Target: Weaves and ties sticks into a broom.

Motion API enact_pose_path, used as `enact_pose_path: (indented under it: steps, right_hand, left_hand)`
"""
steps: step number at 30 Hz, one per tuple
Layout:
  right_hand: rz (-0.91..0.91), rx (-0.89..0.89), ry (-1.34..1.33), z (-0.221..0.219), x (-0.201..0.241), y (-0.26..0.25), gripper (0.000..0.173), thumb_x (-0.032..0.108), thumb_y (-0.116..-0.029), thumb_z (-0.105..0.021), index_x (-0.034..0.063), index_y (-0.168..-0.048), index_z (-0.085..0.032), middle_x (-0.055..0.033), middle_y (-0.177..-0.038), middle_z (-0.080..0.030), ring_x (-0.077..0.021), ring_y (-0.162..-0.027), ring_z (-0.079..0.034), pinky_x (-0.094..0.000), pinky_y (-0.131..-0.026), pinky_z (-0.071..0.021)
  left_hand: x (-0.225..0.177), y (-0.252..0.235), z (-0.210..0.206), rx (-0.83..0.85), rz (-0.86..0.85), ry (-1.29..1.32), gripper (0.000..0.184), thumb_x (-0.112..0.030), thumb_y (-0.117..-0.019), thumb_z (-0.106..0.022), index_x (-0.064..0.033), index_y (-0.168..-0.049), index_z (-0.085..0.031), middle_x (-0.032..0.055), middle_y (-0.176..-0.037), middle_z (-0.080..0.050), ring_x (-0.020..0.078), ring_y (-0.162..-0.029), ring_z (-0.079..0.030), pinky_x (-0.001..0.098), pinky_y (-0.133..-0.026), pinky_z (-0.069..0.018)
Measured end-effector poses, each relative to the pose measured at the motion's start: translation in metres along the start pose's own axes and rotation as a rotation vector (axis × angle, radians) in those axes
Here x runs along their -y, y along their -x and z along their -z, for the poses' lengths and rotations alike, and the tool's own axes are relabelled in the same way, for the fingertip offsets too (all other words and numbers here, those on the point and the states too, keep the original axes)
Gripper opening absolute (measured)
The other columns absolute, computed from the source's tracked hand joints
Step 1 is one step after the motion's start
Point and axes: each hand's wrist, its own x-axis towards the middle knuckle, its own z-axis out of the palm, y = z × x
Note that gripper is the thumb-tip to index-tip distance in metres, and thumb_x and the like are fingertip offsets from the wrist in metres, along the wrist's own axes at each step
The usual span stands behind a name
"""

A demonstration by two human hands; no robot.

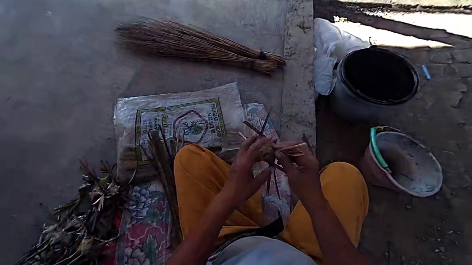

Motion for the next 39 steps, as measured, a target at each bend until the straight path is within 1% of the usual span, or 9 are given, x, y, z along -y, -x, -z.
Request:
enact_pose_path:
  steps: [3,7,16,20,24,30,33,37,39]
  right_hand:
    - [-0.106,0.139,-0.060,0.028,0.007,-0.007,0.016,0.005,-0.0974,-0.064,-0.0005,-0.110,-0.072,-0.0025,-0.106,-0.072,-0.0036,-0.089,-0.068,-0.0235,-0.084,-0.0586]
    - [-0.143,0.288,-0.199,0.046,0.005,-0.011,0.012,-0.001,-0.0965,-0.063,0.0012,-0.105,-0.071,0.0001,-0.100,-0.072,-0.0038,-0.082,-0.067,-0.0210,-0.079,-0.0584]
    - [-0.049,0.200,-0.303,0.024,0.010,-0.009,0.015,0.000,-0.0964,-0.062,0.0056,-0.105,-0.073,0.0027,-0.101,-0.073,-0.0039,-0.092,-0.069,-0.0219,-0.085,-0.0584]
    - [0.061,-0.050,-0.060,0.010,0.010,-0.004,0.017,0.010,-0.0917,-0.072,0.0043,-0.108,-0.069,-0.0009,-0.111,-0.067,-0.0060,-0.098,-0.064,-0.0253,-0.090,-0.0552]
    - [0.034,0.067,-0.085,0.017,0.018,0.003,0.020,0.019,-0.0985,-0.066,0.0066,-0.114,-0.068,0.0056,-0.097,-0.068,0.0005,-0.082,-0.064,-0.0184,-0.078,-0.0560]
    - [0.088,0.100,-0.030,-0.003,0.010,0.012,0.028,0.019,-0.1039,-0.057,-0.0047,-0.115,-0.069,-0.0063,-0.104,-0.071,-0.0006,-0.091,-0.066,-0.0180,-0.085,-0.0558]
    - [-0.032,0.242,0.072,0.001,0.012,0.009,0.030,0.021,-0.1035,-0.054,-0.0042,-0.114,-0.067,-0.0073,-0.099,-0.069,-0.0029,-0.086,-0.065,-0.0197,-0.082,-0.0542]
    - [-0.351,0.468,0.013,0.002,0.015,0.001,0.019,0.013,-0.1016,-0.050,-0.0008,-0.111,-0.060,-0.0047,-0.089,-0.062,-0.0087,-0.077,-0.062,-0.0265,-0.074,-0.0534]
    - [-0.405,0.480,-0.159,0.005,0.016,0.000,0.015,0.008,-0.1021,-0.049,-0.0006,-0.105,-0.060,-0.0029,-0.088,-0.063,-0.0075,-0.078,-0.064,-0.0251,-0.076,-0.0553]
  left_hand:
    - [-0.005,0.005,0.037,0.046,0.112,0.100,0.038,-0.010,-0.0908,-0.073,-0.0030,-0.126,-0.062,0.0089,-0.126,-0.066,0.0070,-0.078,-0.068,0.0252,-0.068,-0.0594]
    - [0.006,0.006,0.072,0.043,0.133,-0.168,0.026,-0.023,-0.0869,-0.080,-0.0092,-0.106,-0.071,0.0009,-0.113,-0.070,0.0000,-0.068,-0.055,0.0179,-0.058,-0.0441]
    - [0.006,0.008,0.030,0.403,0.089,0.388,0.097,-0.034,-0.0750,-0.087,-0.0101,-0.154,-0.037,0.0010,-0.140,-0.057,0.0067,-0.116,-0.062,0.0295,-0.098,-0.0546]
    - [0.000,0.013,-0.003,0.096,-0.015,0.570,0.063,-0.001,-0.0862,-0.075,-0.0084,-0.144,-0.052,0.0019,-0.132,-0.063,0.0091,-0.107,-0.067,0.0314,-0.094,-0.0583]
    - [0.002,0.004,0.004,-0.006,-0.157,0.451,0.057,-0.012,-0.0893,-0.075,-0.0099,-0.142,-0.054,0.0032,-0.136,-0.062,0.0082,-0.110,-0.065,0.0291,-0.094,-0.0561]
    - [0.011,0.005,-0.010,-0.029,-0.180,0.455,0.054,-0.033,-0.0930,-0.074,-0.0105,-0.139,-0.056,0.0010,-0.132,-0.063,0.0038,-0.108,-0.064,0.0257,-0.095,-0.0542]
    - [0.020,0.004,-0.011,-0.075,-0.242,0.223,0.044,-0.030,-0.0981,-0.067,0.0048,-0.125,-0.063,0.0139,-0.123,-0.065,0.0123,-0.111,-0.064,0.0318,-0.099,-0.0530]
    - [0.025,-0.001,-0.004,-0.113,-0.299,-0.242,0.021,-0.027,-0.0974,-0.066,-0.0085,-0.095,-0.075,0.0139,-0.121,-0.071,0.0255,-0.111,-0.068,0.0427,-0.091,-0.0547]
    - [0.032,-0.001,-0.002,-0.078,-0.310,-0.028,0.021,-0.023,-0.0988,-0.065,-0.0047,-0.090,-0.069,0.0135,-0.120,-0.069,0.0207,-0.113,-0.065,0.0360,-0.095,-0.0536]
